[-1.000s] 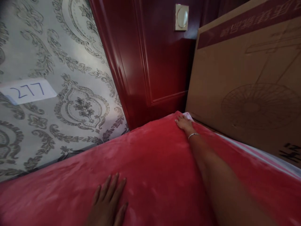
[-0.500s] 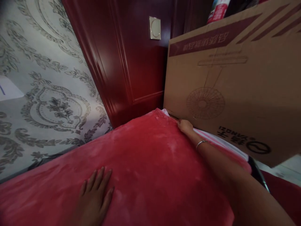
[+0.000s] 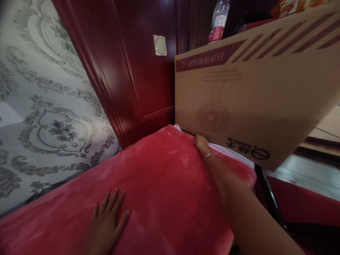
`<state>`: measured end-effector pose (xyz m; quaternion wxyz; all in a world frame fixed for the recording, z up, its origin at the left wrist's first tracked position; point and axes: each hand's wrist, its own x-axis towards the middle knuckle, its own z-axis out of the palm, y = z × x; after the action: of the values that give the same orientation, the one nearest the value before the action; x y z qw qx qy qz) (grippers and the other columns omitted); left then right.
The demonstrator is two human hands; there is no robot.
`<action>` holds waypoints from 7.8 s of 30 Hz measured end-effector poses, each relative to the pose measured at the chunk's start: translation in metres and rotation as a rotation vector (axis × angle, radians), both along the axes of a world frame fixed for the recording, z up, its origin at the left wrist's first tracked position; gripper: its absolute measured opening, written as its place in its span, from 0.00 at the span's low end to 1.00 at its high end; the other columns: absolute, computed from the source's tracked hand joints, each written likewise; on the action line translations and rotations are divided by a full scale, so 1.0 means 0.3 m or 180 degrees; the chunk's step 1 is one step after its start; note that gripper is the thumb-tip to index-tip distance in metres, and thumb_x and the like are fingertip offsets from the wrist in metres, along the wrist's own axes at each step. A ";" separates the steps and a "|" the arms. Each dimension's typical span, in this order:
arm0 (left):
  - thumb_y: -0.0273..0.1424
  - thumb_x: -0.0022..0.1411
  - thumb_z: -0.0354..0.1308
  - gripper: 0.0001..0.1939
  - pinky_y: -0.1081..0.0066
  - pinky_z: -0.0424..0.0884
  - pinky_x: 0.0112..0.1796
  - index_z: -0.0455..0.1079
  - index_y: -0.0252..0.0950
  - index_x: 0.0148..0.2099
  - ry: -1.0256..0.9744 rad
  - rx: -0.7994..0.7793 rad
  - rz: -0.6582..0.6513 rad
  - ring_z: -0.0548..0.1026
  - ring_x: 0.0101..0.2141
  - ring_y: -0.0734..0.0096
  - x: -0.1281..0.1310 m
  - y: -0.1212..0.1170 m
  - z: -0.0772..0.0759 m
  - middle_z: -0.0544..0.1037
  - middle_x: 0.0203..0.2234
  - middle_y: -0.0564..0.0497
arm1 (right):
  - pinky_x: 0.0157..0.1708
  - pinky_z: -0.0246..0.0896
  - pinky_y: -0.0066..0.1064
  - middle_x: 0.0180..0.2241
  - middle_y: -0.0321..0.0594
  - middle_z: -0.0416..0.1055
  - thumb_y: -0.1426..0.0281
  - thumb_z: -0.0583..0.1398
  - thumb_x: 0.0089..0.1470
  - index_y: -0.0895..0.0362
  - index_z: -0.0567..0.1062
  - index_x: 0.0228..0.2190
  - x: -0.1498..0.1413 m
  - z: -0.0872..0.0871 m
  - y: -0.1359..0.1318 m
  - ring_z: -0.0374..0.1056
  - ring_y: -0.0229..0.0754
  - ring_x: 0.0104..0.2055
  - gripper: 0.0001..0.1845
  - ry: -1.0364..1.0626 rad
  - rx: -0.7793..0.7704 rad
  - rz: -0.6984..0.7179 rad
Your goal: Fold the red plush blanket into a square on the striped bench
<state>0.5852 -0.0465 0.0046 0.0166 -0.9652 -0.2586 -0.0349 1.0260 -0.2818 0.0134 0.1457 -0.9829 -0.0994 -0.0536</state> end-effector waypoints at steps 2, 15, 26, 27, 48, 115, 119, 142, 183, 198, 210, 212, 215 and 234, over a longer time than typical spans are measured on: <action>0.44 0.68 0.43 0.32 0.41 0.50 0.64 0.58 0.39 0.71 0.0067 0.0048 0.0015 0.50 0.70 0.46 0.007 -0.004 0.012 0.55 0.70 0.45 | 0.46 0.65 0.32 0.51 0.55 0.75 0.73 0.50 0.65 0.61 0.74 0.53 -0.022 0.006 -0.035 0.72 0.49 0.52 0.20 -0.0008 -0.0016 0.0036; 0.43 0.69 0.39 0.33 0.41 0.52 0.63 0.59 0.34 0.70 -0.0012 0.0183 -0.0090 0.52 0.69 0.45 0.021 -0.006 0.027 0.57 0.70 0.41 | 0.43 0.65 0.34 0.46 0.58 0.77 0.63 0.54 0.66 0.62 0.79 0.44 -0.272 0.019 -0.521 0.74 0.53 0.49 0.19 0.0074 -0.0319 -0.0374; 0.43 0.70 0.39 0.32 0.43 0.53 0.63 0.59 0.35 0.70 0.0053 0.0236 -0.0082 0.53 0.69 0.46 0.024 -0.025 0.056 0.58 0.69 0.41 | 0.45 0.64 0.34 0.49 0.54 0.77 0.59 0.50 0.68 0.59 0.77 0.49 -0.311 0.008 -0.584 0.73 0.52 0.51 0.23 -0.0060 -0.0263 -0.0589; 0.43 0.70 0.39 0.32 0.43 0.52 0.63 0.59 0.35 0.70 0.0032 0.0245 -0.0087 0.53 0.69 0.46 0.024 -0.025 0.056 0.58 0.69 0.40 | 0.45 0.64 0.34 0.49 0.55 0.76 0.59 0.48 0.69 0.59 0.77 0.50 -0.322 0.006 -0.592 0.73 0.52 0.52 0.24 -0.0073 -0.0254 -0.0660; 0.44 0.71 0.39 0.32 0.44 0.53 0.63 0.59 0.35 0.70 -0.0038 0.0251 -0.0098 0.52 0.69 0.47 0.025 -0.008 0.032 0.58 0.70 0.41 | 0.69 0.40 0.51 0.71 0.46 0.48 0.52 0.50 0.65 0.55 0.54 0.70 -0.472 -0.059 -0.266 0.43 0.54 0.72 0.38 -0.0175 -0.0122 0.1535; 0.40 0.73 0.36 0.30 0.38 0.54 0.62 0.52 0.37 0.73 0.0241 0.0161 0.2182 0.51 0.69 0.44 -1.217 -0.111 0.096 0.50 0.72 0.40 | 0.62 0.41 0.67 0.70 0.51 0.49 0.54 0.42 0.66 0.57 0.62 0.67 -0.723 -0.125 -0.487 0.43 0.66 0.70 0.36 0.0087 -0.0021 0.0629; 0.41 0.73 0.36 0.31 0.40 0.54 0.62 0.53 0.35 0.72 0.0196 0.0185 0.2508 0.53 0.68 0.43 -1.310 -0.115 0.088 0.53 0.71 0.39 | 0.60 0.43 0.71 0.69 0.53 0.51 0.52 0.43 0.62 0.55 0.64 0.66 -0.709 -0.148 -0.488 0.43 0.70 0.70 0.38 -0.0013 0.0155 0.0674; 0.37 0.69 0.37 0.33 0.38 0.48 0.64 0.53 0.27 0.71 0.0026 0.0347 0.1904 0.50 0.70 0.48 -1.258 0.019 0.073 0.54 0.70 0.35 | 0.62 0.47 0.68 0.69 0.53 0.52 0.57 0.44 0.65 0.58 0.63 0.65 -0.715 -0.081 -0.410 0.46 0.64 0.70 0.33 0.0247 -0.0193 0.0593; 0.42 0.67 0.31 0.38 0.39 0.49 0.64 0.53 0.25 0.71 -0.0446 -0.0057 0.1832 0.50 0.70 0.49 -1.224 0.074 0.029 0.56 0.69 0.34 | 0.47 0.63 0.32 0.42 0.43 0.77 0.74 0.60 0.56 0.54 0.80 0.36 -0.897 -0.124 0.053 0.70 0.45 0.49 0.08 -0.0140 0.1114 0.1568; 0.43 0.67 0.30 0.39 0.39 0.51 0.64 0.53 0.23 0.71 -0.0387 -0.0088 0.1928 0.50 0.70 0.48 -1.203 0.051 0.059 0.54 0.70 0.33 | 0.40 0.66 0.34 0.36 0.49 0.80 0.68 0.52 0.57 0.59 0.79 0.33 -0.894 -0.121 0.038 0.74 0.47 0.38 0.16 -0.0225 0.2124 0.1140; 0.41 0.72 0.37 0.34 0.39 0.54 0.63 0.52 0.23 0.71 -0.0094 -0.0071 0.1946 0.51 0.70 0.48 -1.160 0.023 0.106 0.53 0.70 0.34 | 0.63 0.54 0.47 0.60 0.46 0.69 0.55 0.48 0.66 0.53 0.74 0.56 -1.028 -0.128 -0.148 0.61 0.51 0.64 0.27 -0.0133 0.1338 0.2087; 0.40 0.72 0.37 0.34 0.38 0.55 0.62 0.52 0.23 0.70 -0.0100 -0.0055 0.1902 0.51 0.69 0.46 -1.156 0.018 0.112 0.54 0.70 0.32 | 0.65 0.48 0.54 0.67 0.44 0.60 0.52 0.48 0.67 0.50 0.67 0.63 -1.062 -0.135 -0.194 0.51 0.54 0.69 0.30 -0.0176 0.0555 0.2184; 0.40 0.71 0.39 0.33 0.39 0.56 0.62 0.52 0.23 0.70 -0.0048 -0.0009 0.1914 0.52 0.69 0.45 -1.154 0.004 0.112 0.54 0.69 0.31 | 0.65 0.44 0.60 0.70 0.42 0.51 0.50 0.46 0.67 0.47 0.60 0.67 -1.082 -0.133 -0.232 0.44 0.57 0.72 0.33 -0.0150 -0.0298 0.2175; 0.41 0.71 0.43 0.33 0.46 0.43 0.67 0.49 0.31 0.72 -0.0097 -0.0360 0.0571 0.44 0.71 0.54 -0.869 -0.339 0.101 0.48 0.72 0.37 | 0.63 0.45 0.63 0.69 0.43 0.54 0.51 0.47 0.66 0.47 0.63 0.66 -1.056 -0.165 -0.233 0.47 0.60 0.70 0.32 -0.0133 -0.0251 0.2189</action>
<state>0.3246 -0.1482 0.0348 -0.0389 -0.9369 -0.3458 -0.0334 0.7091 -0.3516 -0.0361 0.1151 -0.8954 -0.4297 -0.0176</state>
